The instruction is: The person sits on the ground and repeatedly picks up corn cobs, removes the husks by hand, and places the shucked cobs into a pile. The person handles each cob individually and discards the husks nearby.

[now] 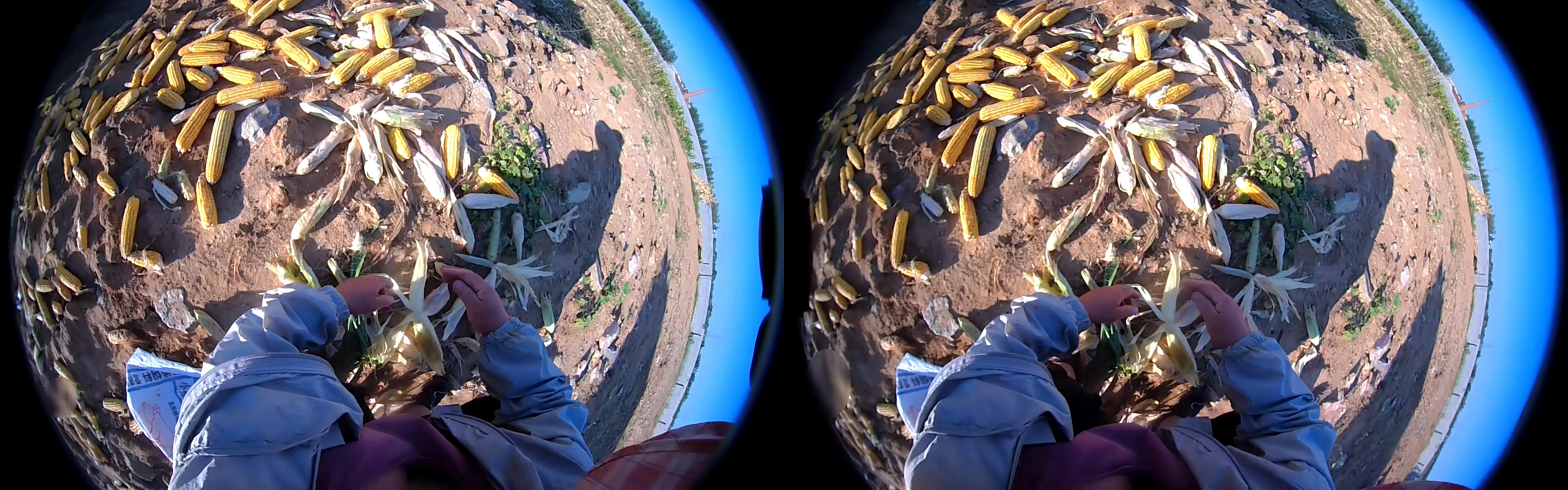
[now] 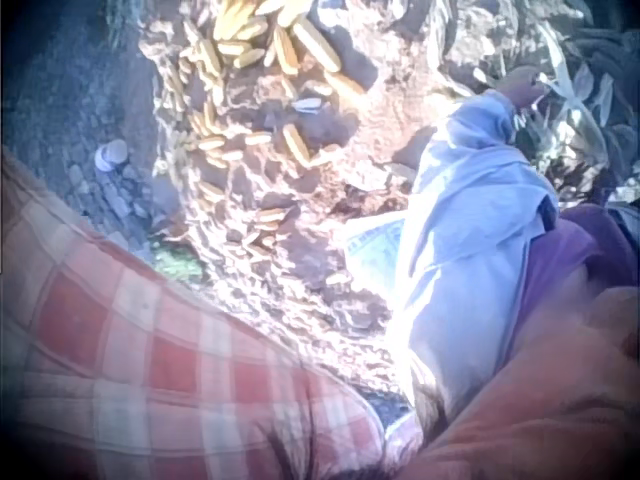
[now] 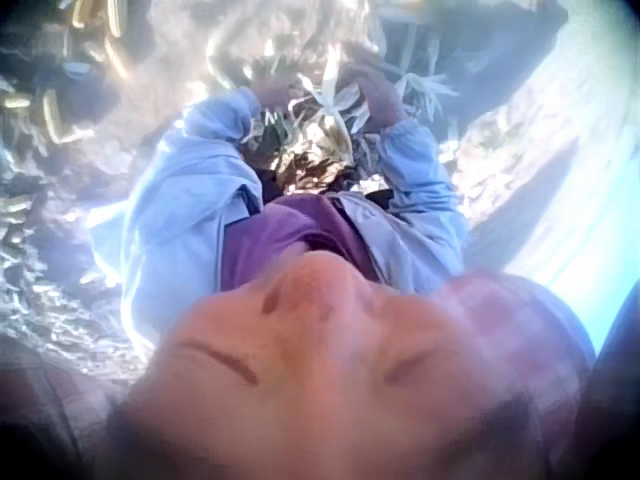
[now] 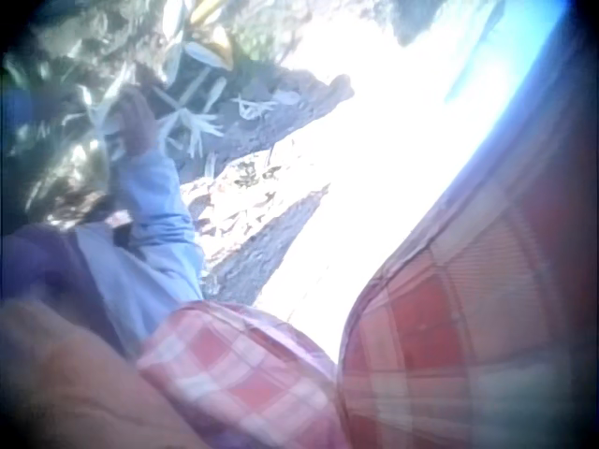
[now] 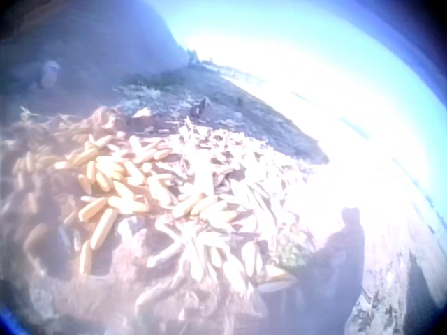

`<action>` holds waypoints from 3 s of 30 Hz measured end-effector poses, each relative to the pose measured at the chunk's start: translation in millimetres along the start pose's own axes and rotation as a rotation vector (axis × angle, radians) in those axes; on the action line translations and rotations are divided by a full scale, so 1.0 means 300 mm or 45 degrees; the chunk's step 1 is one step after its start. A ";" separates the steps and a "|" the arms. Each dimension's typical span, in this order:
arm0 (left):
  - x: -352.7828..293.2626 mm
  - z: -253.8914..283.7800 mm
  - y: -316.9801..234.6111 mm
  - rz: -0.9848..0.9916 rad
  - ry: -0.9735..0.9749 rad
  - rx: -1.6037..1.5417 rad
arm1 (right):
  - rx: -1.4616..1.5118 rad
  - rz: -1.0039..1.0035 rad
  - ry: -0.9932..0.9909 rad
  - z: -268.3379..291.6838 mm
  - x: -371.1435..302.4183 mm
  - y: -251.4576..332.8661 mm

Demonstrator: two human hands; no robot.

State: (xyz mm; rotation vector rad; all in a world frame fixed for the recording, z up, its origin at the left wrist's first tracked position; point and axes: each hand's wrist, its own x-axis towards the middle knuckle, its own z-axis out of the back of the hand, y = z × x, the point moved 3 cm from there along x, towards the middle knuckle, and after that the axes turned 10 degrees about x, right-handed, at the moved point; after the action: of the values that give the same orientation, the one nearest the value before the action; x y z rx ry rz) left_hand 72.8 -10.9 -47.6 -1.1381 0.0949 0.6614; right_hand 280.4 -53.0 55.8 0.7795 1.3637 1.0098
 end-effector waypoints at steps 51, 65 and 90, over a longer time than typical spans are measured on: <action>-0.040 -0.227 0.214 -0.193 0.476 0.941 | 0.200 -0.405 -1.702 0.711 -0.668 -0.593; 0.065 -0.090 0.451 -0.107 0.350 0.221 | -0.793 -0.437 -0.262 0.156 0.060 -0.784; 0.123 -0.074 0.082 -0.116 0.175 -0.195 | -1.258 -0.614 -0.512 0.186 0.128 -0.783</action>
State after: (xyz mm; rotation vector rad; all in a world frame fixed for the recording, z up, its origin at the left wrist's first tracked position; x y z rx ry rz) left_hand 95.2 -7.7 -91.9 -1.3273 0.1103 0.5159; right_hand 362.2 -105.1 -168.6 -0.1023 0.5249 0.9163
